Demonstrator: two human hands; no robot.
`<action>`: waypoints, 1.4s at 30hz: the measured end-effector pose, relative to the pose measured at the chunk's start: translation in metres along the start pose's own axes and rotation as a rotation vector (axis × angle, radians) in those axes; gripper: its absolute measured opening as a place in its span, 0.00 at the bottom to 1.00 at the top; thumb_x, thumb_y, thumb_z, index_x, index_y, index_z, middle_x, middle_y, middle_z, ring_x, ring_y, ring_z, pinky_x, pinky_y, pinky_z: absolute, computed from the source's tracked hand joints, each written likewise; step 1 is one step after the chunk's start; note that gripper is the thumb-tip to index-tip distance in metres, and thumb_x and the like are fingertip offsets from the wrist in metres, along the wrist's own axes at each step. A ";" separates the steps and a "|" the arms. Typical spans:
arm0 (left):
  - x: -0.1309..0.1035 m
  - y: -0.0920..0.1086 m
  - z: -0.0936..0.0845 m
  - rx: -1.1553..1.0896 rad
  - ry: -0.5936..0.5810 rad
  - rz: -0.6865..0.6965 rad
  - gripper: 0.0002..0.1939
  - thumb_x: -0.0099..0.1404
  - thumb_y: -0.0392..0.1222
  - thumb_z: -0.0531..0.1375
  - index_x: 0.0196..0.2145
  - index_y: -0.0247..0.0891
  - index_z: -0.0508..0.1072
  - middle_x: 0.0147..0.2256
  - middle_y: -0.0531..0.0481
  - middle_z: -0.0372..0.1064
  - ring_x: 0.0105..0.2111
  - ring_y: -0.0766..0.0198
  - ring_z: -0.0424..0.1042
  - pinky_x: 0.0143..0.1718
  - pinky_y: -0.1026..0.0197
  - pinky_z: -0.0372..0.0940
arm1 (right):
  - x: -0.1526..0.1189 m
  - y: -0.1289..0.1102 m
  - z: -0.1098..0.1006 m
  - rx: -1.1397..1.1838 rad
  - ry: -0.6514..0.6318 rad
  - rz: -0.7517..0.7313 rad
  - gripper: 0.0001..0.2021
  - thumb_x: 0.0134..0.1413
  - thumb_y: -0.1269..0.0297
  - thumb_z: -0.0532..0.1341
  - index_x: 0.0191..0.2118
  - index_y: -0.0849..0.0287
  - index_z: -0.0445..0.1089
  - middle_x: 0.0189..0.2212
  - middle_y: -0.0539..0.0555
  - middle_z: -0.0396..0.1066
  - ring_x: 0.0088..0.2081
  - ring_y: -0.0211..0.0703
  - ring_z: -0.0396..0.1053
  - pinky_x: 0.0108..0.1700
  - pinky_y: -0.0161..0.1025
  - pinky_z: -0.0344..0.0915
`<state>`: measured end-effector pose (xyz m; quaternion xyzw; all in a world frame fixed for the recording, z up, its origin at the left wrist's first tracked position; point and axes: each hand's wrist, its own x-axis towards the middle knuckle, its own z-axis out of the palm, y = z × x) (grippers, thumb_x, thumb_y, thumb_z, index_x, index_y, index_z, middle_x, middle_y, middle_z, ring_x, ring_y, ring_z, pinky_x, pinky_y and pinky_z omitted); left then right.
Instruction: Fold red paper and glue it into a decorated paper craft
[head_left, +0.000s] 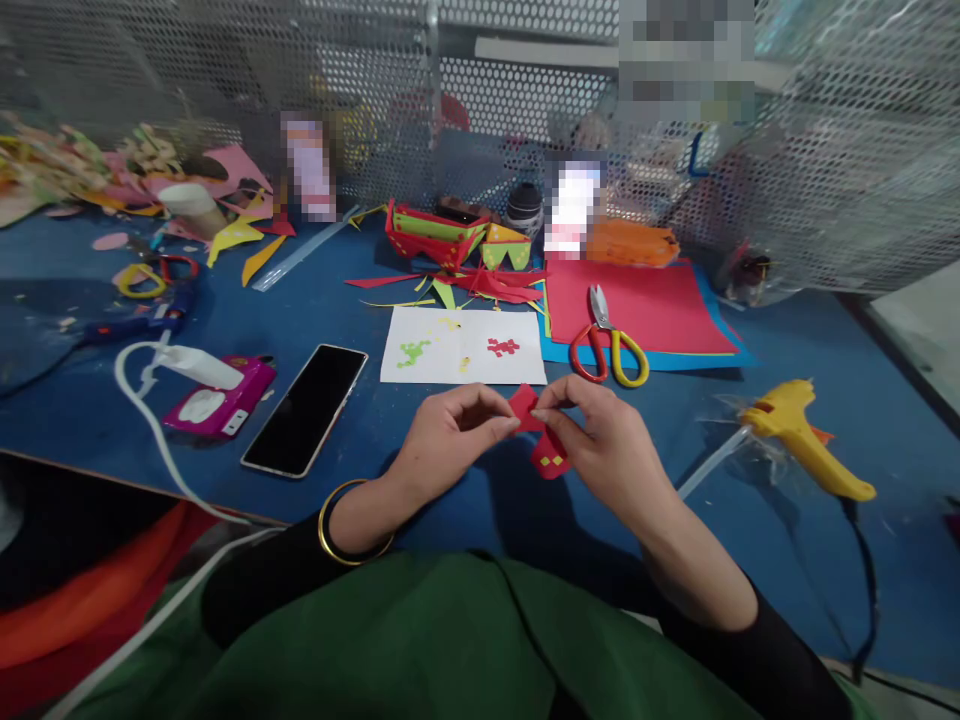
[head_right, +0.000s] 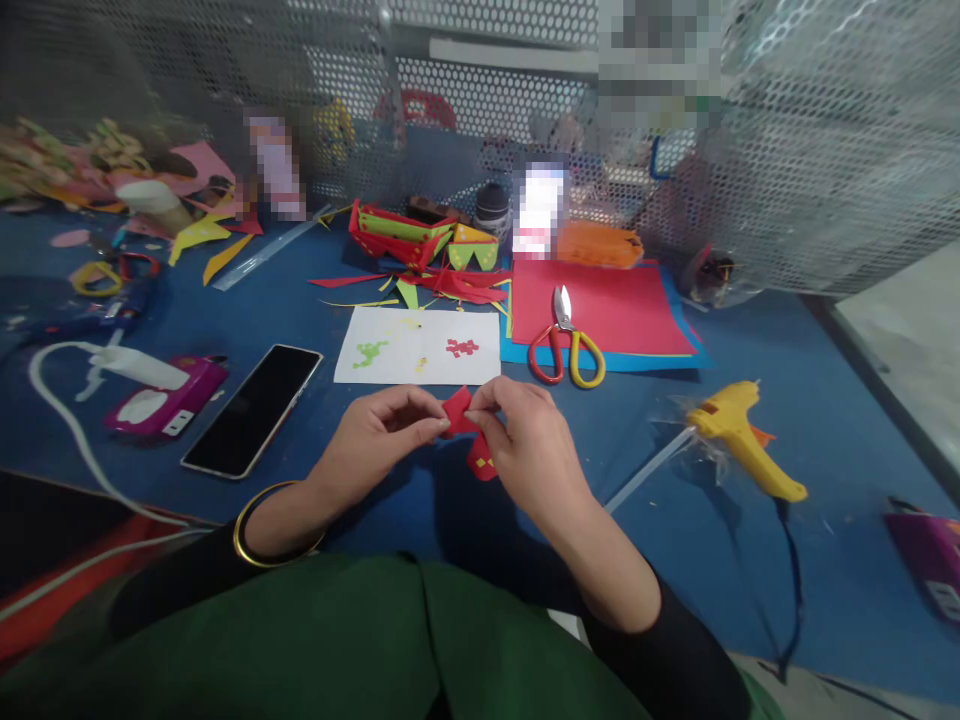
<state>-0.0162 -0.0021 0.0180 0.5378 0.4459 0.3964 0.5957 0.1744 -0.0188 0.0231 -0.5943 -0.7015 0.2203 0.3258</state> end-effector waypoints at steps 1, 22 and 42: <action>0.000 -0.001 -0.001 0.019 -0.020 -0.011 0.07 0.59 0.43 0.70 0.31 0.38 0.81 0.30 0.48 0.79 0.32 0.61 0.77 0.39 0.60 0.71 | 0.000 0.000 0.001 -0.004 -0.007 0.009 0.04 0.60 0.67 0.60 0.33 0.53 0.70 0.30 0.50 0.75 0.35 0.45 0.70 0.37 0.40 0.62; -0.002 -0.003 0.000 0.172 0.068 -0.007 0.04 0.58 0.39 0.67 0.30 0.40 0.83 0.29 0.49 0.81 0.29 0.62 0.75 0.33 0.62 0.67 | -0.004 -0.004 0.015 -0.040 0.017 -0.171 0.04 0.63 0.68 0.60 0.36 0.54 0.70 0.46 0.58 0.74 0.53 0.53 0.72 0.54 0.52 0.66; -0.002 -0.011 -0.002 0.086 0.105 0.089 0.05 0.60 0.42 0.68 0.32 0.38 0.82 0.31 0.50 0.81 0.31 0.63 0.77 0.34 0.64 0.71 | -0.007 -0.009 0.018 0.182 0.123 -0.012 0.03 0.58 0.64 0.66 0.33 0.54 0.77 0.46 0.55 0.77 0.51 0.49 0.75 0.54 0.48 0.69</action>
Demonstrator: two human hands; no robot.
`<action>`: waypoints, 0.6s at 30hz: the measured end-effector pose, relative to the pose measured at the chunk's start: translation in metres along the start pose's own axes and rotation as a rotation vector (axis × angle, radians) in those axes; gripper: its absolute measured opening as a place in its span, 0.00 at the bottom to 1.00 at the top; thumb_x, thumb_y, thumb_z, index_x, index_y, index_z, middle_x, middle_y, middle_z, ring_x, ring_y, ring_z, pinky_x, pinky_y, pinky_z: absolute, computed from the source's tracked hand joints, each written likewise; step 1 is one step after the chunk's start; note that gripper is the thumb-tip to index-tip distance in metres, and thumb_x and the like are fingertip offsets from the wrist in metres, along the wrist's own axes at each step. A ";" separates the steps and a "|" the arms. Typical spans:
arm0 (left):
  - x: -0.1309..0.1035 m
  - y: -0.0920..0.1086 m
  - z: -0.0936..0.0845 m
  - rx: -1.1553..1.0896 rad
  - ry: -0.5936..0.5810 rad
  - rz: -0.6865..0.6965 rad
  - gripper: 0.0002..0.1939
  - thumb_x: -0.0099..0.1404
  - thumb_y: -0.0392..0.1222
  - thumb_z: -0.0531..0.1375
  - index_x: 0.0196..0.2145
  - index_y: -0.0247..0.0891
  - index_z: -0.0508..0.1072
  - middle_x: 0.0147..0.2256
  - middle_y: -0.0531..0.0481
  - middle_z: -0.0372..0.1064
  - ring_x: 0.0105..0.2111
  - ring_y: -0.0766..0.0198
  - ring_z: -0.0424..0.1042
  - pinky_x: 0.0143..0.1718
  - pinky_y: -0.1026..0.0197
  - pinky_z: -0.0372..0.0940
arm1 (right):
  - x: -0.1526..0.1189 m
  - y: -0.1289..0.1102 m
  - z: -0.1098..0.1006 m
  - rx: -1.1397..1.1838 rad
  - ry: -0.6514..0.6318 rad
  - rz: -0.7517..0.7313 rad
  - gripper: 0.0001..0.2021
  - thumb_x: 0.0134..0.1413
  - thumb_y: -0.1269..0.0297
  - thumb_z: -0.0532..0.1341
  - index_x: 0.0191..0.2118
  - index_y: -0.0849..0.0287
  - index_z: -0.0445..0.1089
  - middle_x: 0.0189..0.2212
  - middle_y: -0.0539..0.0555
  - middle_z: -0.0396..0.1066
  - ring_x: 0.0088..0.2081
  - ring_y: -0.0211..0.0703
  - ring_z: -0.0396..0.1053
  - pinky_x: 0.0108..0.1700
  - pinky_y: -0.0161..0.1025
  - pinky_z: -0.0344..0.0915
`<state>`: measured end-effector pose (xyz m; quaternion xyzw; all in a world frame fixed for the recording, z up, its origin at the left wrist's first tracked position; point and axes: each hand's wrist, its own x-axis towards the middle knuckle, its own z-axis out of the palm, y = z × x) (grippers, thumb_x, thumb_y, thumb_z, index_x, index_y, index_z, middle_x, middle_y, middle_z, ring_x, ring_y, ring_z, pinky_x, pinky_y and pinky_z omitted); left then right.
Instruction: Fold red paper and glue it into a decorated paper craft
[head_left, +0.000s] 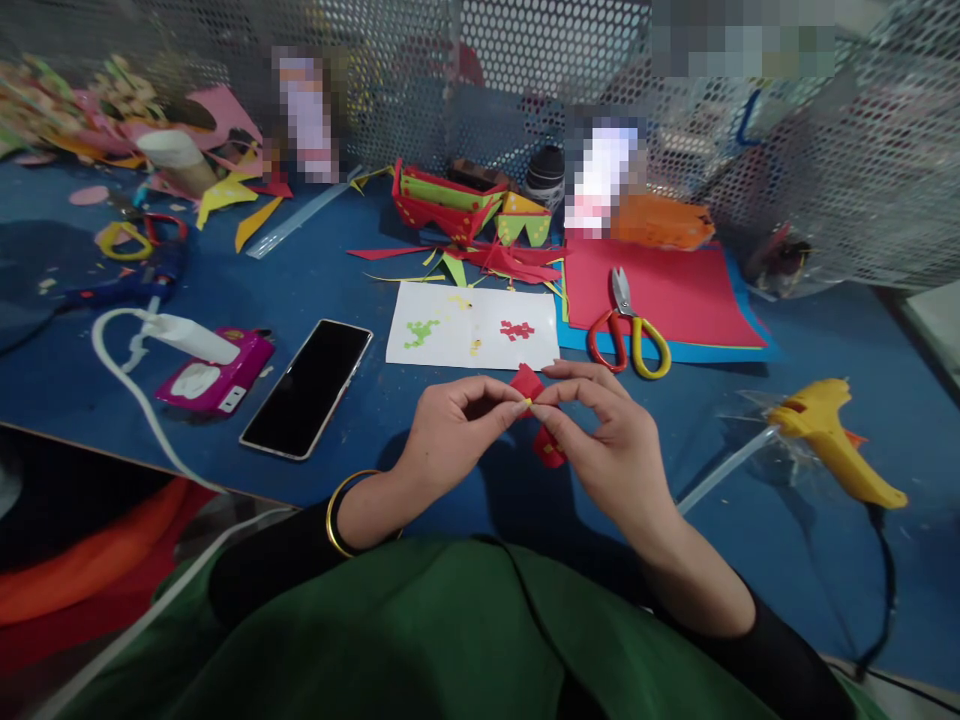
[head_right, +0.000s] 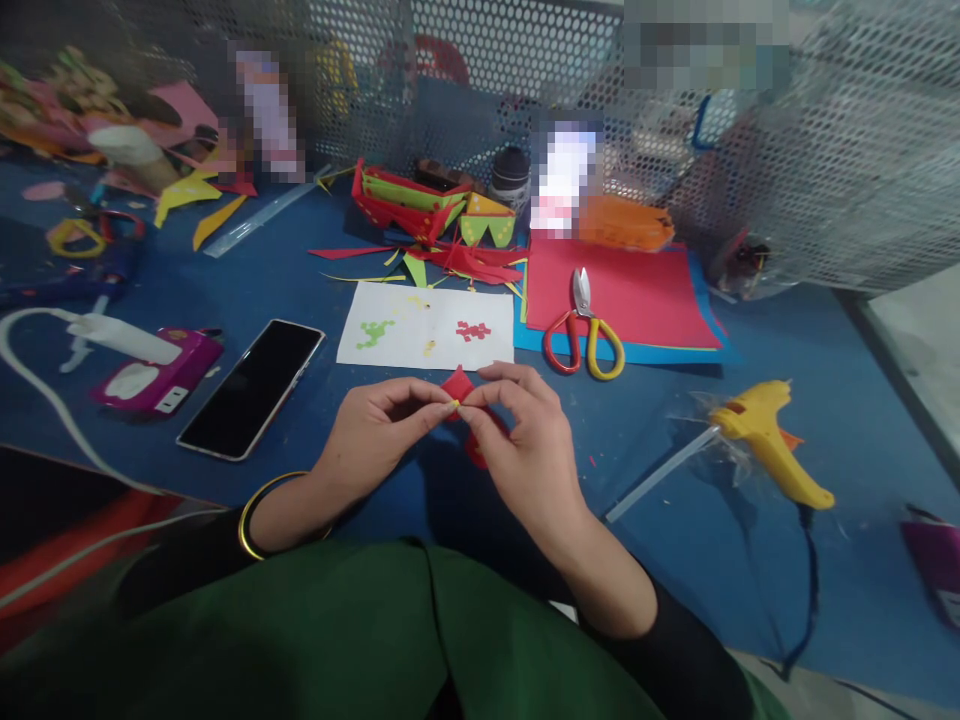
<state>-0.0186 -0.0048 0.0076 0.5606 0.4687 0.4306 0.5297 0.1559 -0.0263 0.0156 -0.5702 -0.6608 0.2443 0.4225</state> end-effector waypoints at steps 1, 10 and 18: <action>0.000 -0.001 0.000 -0.003 -0.007 0.002 0.06 0.60 0.43 0.68 0.32 0.38 0.82 0.31 0.50 0.81 0.31 0.64 0.77 0.34 0.64 0.71 | 0.000 0.000 0.000 0.010 -0.001 0.004 0.04 0.58 0.64 0.66 0.33 0.54 0.76 0.46 0.55 0.77 0.51 0.49 0.75 0.54 0.48 0.69; 0.000 -0.002 0.001 0.007 -0.005 0.009 0.05 0.60 0.41 0.69 0.32 0.37 0.82 0.31 0.51 0.81 0.30 0.67 0.77 0.33 0.67 0.69 | 0.000 0.000 0.001 0.055 -0.052 0.022 0.05 0.61 0.66 0.62 0.33 0.54 0.73 0.43 0.54 0.77 0.48 0.46 0.74 0.51 0.45 0.68; 0.000 0.000 0.000 -0.051 -0.019 -0.041 0.05 0.59 0.40 0.69 0.31 0.36 0.79 0.31 0.51 0.80 0.31 0.67 0.77 0.34 0.66 0.69 | 0.001 0.004 -0.001 0.079 -0.092 0.101 0.05 0.62 0.64 0.60 0.34 0.55 0.70 0.33 0.50 0.74 0.34 0.41 0.70 0.39 0.41 0.64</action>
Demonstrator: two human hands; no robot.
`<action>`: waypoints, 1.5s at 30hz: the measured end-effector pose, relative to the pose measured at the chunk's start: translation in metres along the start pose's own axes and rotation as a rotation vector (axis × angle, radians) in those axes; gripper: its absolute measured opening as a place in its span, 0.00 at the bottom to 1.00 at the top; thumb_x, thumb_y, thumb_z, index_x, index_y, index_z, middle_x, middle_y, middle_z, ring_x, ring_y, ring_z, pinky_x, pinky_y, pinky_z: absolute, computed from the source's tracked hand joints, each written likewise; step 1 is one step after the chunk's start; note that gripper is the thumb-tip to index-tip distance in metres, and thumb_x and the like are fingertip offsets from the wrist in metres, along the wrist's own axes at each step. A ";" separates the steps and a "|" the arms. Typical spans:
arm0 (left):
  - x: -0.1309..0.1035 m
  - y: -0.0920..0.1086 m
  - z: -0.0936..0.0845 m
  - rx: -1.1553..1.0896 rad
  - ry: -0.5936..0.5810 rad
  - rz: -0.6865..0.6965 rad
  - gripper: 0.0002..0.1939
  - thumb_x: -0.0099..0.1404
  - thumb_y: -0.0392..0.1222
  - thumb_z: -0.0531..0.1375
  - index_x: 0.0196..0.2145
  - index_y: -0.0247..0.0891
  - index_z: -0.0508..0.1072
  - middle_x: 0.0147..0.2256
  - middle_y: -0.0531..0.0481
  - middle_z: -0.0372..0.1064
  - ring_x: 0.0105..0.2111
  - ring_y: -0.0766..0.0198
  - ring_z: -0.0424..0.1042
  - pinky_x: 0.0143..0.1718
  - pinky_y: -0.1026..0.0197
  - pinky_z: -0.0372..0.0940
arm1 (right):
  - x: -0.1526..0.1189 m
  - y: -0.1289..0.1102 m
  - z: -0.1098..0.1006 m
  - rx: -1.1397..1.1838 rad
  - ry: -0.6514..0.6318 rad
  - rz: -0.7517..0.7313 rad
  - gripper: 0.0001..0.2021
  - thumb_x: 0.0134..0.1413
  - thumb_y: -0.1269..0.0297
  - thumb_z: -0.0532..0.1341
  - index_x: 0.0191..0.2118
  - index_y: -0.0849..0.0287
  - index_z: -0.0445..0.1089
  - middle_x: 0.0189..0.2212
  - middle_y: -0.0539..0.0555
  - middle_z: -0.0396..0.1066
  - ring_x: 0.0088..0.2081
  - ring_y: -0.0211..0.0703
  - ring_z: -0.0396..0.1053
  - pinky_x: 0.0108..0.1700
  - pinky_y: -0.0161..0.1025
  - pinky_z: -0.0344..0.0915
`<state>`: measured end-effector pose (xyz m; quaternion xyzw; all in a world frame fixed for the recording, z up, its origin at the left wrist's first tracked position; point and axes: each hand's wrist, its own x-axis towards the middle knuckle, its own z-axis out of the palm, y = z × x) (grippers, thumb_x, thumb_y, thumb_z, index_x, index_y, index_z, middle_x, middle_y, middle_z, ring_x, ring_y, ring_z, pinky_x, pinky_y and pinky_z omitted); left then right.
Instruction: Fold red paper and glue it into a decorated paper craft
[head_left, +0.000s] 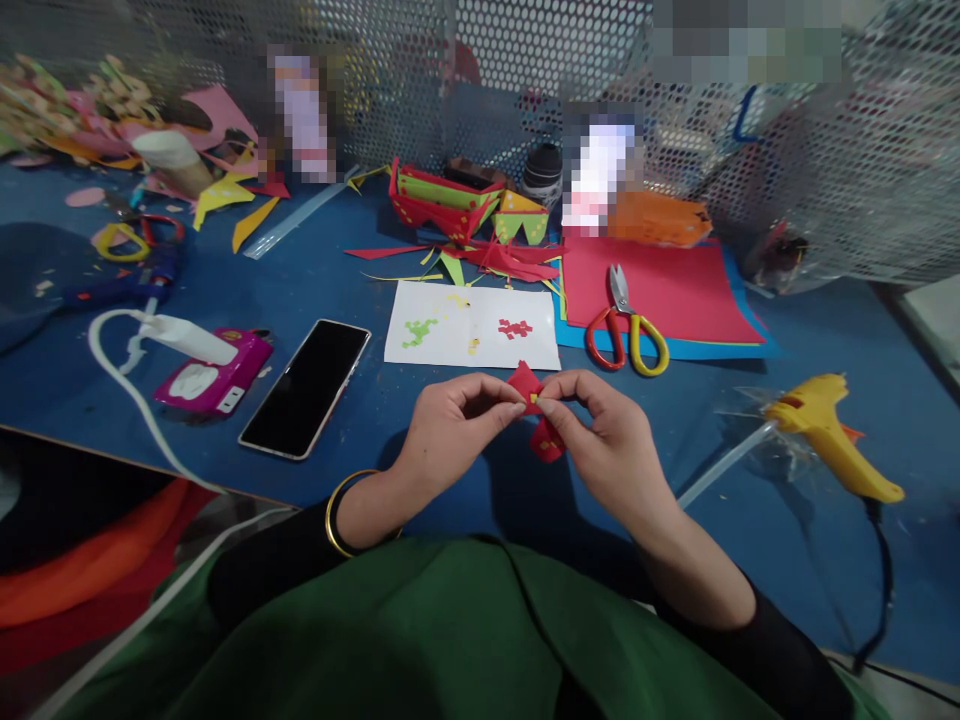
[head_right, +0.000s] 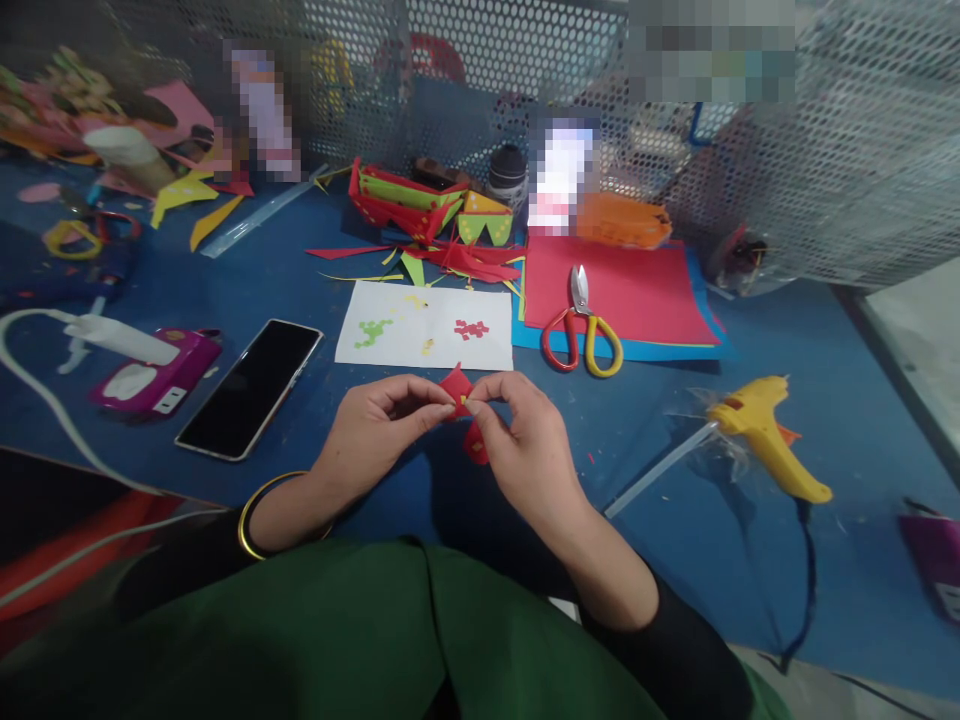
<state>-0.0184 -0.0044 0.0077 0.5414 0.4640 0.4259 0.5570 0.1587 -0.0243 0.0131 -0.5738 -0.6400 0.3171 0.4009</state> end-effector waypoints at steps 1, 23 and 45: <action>0.000 -0.001 0.000 -0.024 0.000 -0.010 0.06 0.59 0.39 0.69 0.31 0.36 0.77 0.30 0.52 0.79 0.30 0.67 0.77 0.33 0.67 0.69 | 0.000 0.000 0.000 -0.007 -0.002 -0.004 0.05 0.62 0.64 0.60 0.34 0.56 0.70 0.32 0.50 0.74 0.34 0.41 0.70 0.39 0.41 0.64; -0.002 -0.004 0.002 -0.034 -0.037 -0.133 0.17 0.62 0.44 0.67 0.47 0.34 0.81 0.35 0.47 0.83 0.34 0.62 0.80 0.35 0.64 0.72 | -0.001 0.006 0.008 -0.184 0.124 -0.232 0.03 0.61 0.67 0.62 0.35 0.55 0.73 0.44 0.55 0.72 0.48 0.47 0.72 0.51 0.46 0.68; -0.004 -0.004 0.003 -0.068 -0.048 -0.098 0.16 0.63 0.44 0.67 0.46 0.33 0.81 0.40 0.45 0.83 0.40 0.59 0.82 0.43 0.61 0.76 | -0.001 0.002 0.010 -0.177 0.171 -0.169 0.04 0.59 0.66 0.62 0.33 0.54 0.73 0.38 0.54 0.72 0.46 0.49 0.72 0.49 0.48 0.68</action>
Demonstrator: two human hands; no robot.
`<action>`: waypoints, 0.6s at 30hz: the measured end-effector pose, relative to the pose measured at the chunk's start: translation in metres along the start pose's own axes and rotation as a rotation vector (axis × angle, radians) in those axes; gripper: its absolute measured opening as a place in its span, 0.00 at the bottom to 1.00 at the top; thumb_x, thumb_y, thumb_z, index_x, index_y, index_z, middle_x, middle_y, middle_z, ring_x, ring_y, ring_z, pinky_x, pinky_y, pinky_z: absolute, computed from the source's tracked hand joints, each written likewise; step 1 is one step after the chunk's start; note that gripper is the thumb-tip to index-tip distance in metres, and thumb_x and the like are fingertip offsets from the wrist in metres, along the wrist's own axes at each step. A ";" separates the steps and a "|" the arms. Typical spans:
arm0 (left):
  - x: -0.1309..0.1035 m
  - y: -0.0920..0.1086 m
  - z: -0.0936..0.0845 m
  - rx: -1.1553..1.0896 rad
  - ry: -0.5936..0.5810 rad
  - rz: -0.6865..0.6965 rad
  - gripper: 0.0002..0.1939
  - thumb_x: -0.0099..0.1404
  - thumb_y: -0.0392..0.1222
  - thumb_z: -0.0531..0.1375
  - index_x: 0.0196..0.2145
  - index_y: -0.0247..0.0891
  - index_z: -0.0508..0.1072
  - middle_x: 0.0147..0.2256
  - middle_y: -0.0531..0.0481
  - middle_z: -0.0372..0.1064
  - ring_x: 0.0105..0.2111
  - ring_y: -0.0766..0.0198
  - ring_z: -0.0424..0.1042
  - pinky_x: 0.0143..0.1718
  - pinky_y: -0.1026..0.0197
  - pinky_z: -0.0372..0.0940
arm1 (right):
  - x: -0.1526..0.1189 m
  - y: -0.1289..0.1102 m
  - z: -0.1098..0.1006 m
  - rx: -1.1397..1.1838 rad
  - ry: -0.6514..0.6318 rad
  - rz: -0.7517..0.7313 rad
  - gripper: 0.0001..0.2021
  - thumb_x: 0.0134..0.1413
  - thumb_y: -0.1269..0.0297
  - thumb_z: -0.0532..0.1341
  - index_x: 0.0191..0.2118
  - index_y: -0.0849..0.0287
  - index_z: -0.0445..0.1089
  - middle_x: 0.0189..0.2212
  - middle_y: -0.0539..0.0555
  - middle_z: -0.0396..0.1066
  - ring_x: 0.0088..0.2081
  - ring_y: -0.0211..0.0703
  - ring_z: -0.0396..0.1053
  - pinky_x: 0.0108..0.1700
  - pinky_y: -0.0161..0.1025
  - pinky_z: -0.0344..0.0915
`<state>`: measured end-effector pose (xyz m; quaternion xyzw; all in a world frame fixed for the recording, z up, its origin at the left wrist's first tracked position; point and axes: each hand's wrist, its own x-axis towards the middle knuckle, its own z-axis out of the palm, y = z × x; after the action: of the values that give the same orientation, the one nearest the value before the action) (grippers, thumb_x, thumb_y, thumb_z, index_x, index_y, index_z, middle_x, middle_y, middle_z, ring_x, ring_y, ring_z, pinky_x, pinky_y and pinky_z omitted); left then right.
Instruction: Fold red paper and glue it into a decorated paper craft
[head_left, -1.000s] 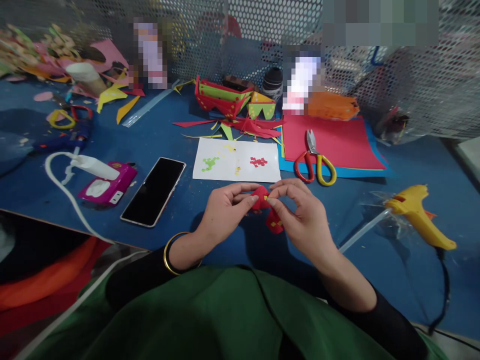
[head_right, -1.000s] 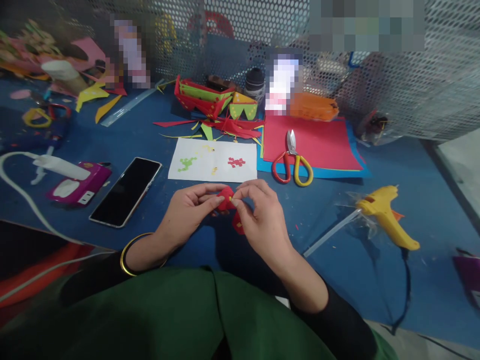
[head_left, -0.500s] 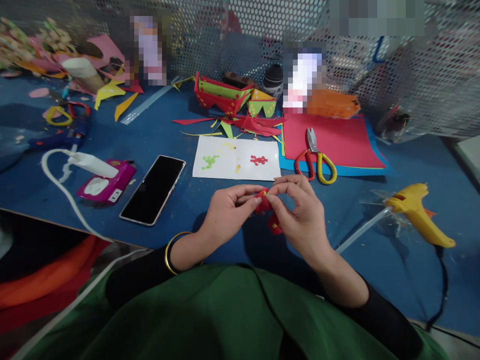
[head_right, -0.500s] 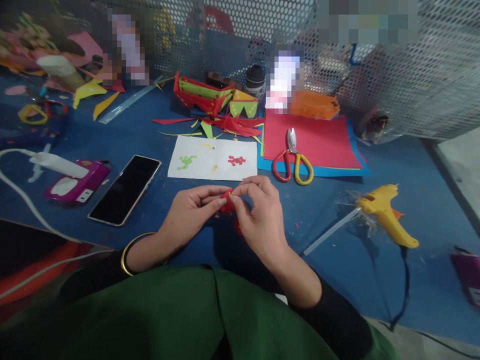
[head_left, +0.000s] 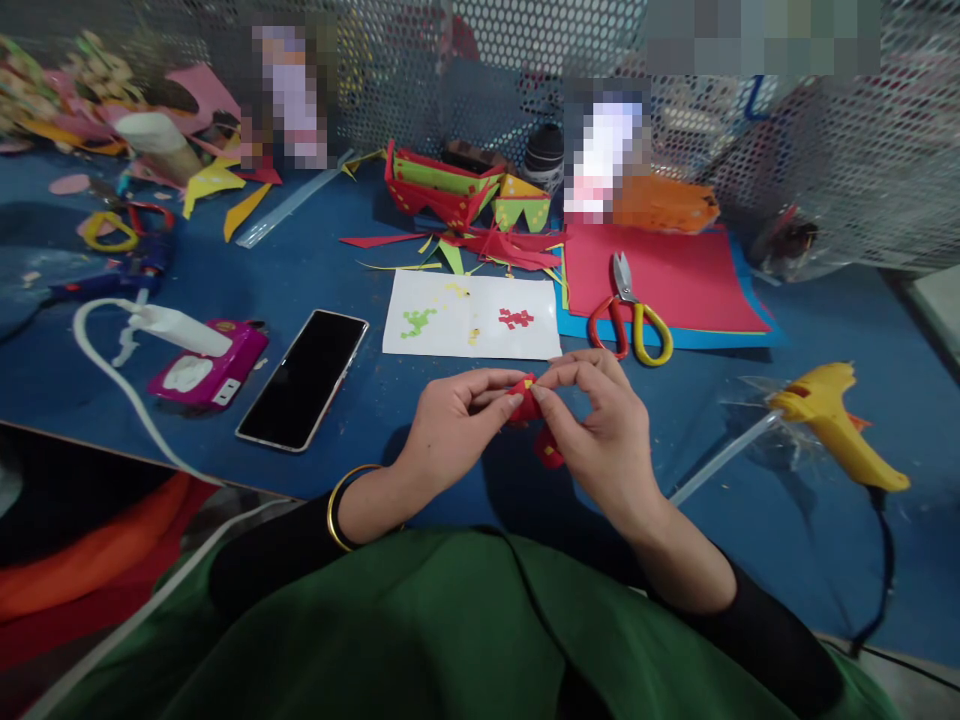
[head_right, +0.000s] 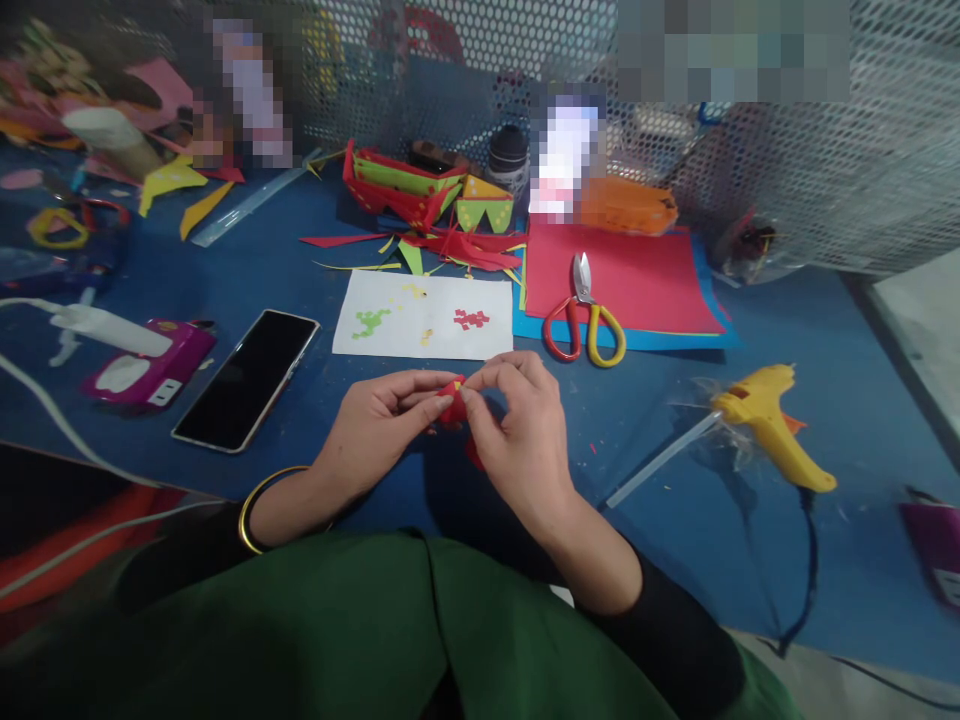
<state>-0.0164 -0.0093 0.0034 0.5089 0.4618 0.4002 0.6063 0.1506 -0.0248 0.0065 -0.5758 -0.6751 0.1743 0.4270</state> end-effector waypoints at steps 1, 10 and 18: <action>0.000 0.000 0.000 0.004 -0.002 0.004 0.16 0.63 0.44 0.67 0.46 0.34 0.81 0.40 0.45 0.83 0.40 0.58 0.82 0.43 0.61 0.76 | 0.000 0.000 0.000 0.002 0.003 0.001 0.04 0.59 0.66 0.62 0.33 0.54 0.72 0.37 0.54 0.72 0.46 0.49 0.72 0.49 0.48 0.68; -0.001 0.002 0.002 0.020 -0.001 0.004 0.15 0.63 0.44 0.67 0.46 0.35 0.81 0.39 0.46 0.83 0.40 0.58 0.82 0.44 0.60 0.76 | -0.001 -0.002 0.000 -0.002 0.006 0.028 0.03 0.57 0.67 0.62 0.32 0.53 0.70 0.34 0.53 0.72 0.42 0.48 0.72 0.46 0.48 0.67; -0.001 0.003 0.000 0.033 0.001 -0.009 0.15 0.63 0.43 0.66 0.46 0.35 0.81 0.40 0.46 0.83 0.41 0.57 0.82 0.44 0.59 0.76 | -0.003 -0.005 0.000 0.144 0.028 0.213 0.08 0.55 0.66 0.63 0.41 0.54 0.67 0.38 0.52 0.75 0.42 0.46 0.73 0.43 0.45 0.69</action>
<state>-0.0166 -0.0103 0.0066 0.5166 0.4707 0.3901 0.5995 0.1474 -0.0287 0.0086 -0.6142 -0.5899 0.2587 0.4559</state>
